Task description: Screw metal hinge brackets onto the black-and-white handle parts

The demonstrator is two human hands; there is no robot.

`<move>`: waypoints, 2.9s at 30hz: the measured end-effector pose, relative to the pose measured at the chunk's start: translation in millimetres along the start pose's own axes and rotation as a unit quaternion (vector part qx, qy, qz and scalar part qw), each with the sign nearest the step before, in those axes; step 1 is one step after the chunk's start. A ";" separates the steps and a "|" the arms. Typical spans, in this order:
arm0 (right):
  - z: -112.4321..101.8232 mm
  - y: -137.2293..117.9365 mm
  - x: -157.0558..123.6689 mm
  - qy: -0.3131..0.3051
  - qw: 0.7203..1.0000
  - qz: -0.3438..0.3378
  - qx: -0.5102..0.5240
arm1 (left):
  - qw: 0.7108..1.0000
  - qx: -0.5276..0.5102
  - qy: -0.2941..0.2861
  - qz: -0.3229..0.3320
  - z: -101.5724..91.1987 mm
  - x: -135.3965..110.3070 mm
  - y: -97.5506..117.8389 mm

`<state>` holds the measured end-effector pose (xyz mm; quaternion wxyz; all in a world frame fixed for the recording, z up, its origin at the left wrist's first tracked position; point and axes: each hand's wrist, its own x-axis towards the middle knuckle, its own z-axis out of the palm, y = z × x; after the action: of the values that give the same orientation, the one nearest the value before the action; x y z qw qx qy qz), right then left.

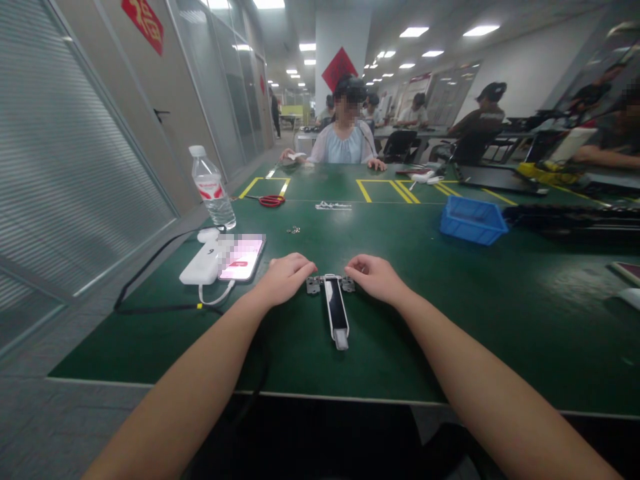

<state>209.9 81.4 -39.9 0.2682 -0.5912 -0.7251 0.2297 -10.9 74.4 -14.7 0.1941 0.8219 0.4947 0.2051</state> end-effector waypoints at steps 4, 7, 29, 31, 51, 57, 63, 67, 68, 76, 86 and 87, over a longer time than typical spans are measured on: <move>0.6 -0.5 -0.3 -0.006 1.000 -0.005 -0.016 | 1.000 -0.016 0.000 0.013 0.8 -0.3 -0.2; 1.9 0.1 -0.1 0.009 1.000 0.000 -0.020 | 0.998 -0.032 0.029 0.034 0.5 -0.5 0.2; 2.9 -1.3 -0.3 0.002 0.999 -0.001 -0.038 | 0.999 -0.005 0.033 0.041 0.9 -1.2 0.7; 2.7 -0.3 -0.5 0.001 1.000 -0.008 -0.025 | 0.999 0.003 0.037 0.032 1.2 -1.1 0.3; 5.1 -1.2 -0.1 0.002 0.999 -0.009 -0.050 | 0.997 0.036 0.016 0.059 2.9 -1.6 -0.7; 1.2 0.9 -0.8 -0.018 1.000 -0.018 -0.003 | 0.998 0.053 0.019 0.017 2.5 -1.3 -0.7; 3.2 0.6 -0.2 -0.015 1.000 -0.008 -0.019 | 0.996 0.080 -0.013 0.031 4.1 -1.8 -1.9; 4.1 0.8 0.4 0.011 1.000 0.006 0.011 | 0.995 0.091 -0.007 0.031 4.3 -2.1 -2.2; 3.7 0.9 0.5 0.008 1.000 0.006 0.014 | 0.995 0.091 -0.006 0.031 4.3 -2.1 -2.2; 4.4 -1.5 0.3 0.011 0.999 0.003 -0.032 | 0.995 0.087 -0.010 0.043 5.2 -2.0 -2.7; 3.1 -0.7 0.7 -0.006 1.000 0.012 -0.021 | 0.995 0.089 -0.013 0.045 5.1 -2.2 -2.8; 3.2 -1.2 0.4 -0.003 1.000 0.011 -0.021 | 0.995 0.090 -0.014 0.045 5.2 -2.2 -2.8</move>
<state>206.9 81.5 -41.4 0.2507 -0.6043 -0.7240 0.2188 -11.2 73.1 -20.9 0.1171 0.8601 0.4710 0.1569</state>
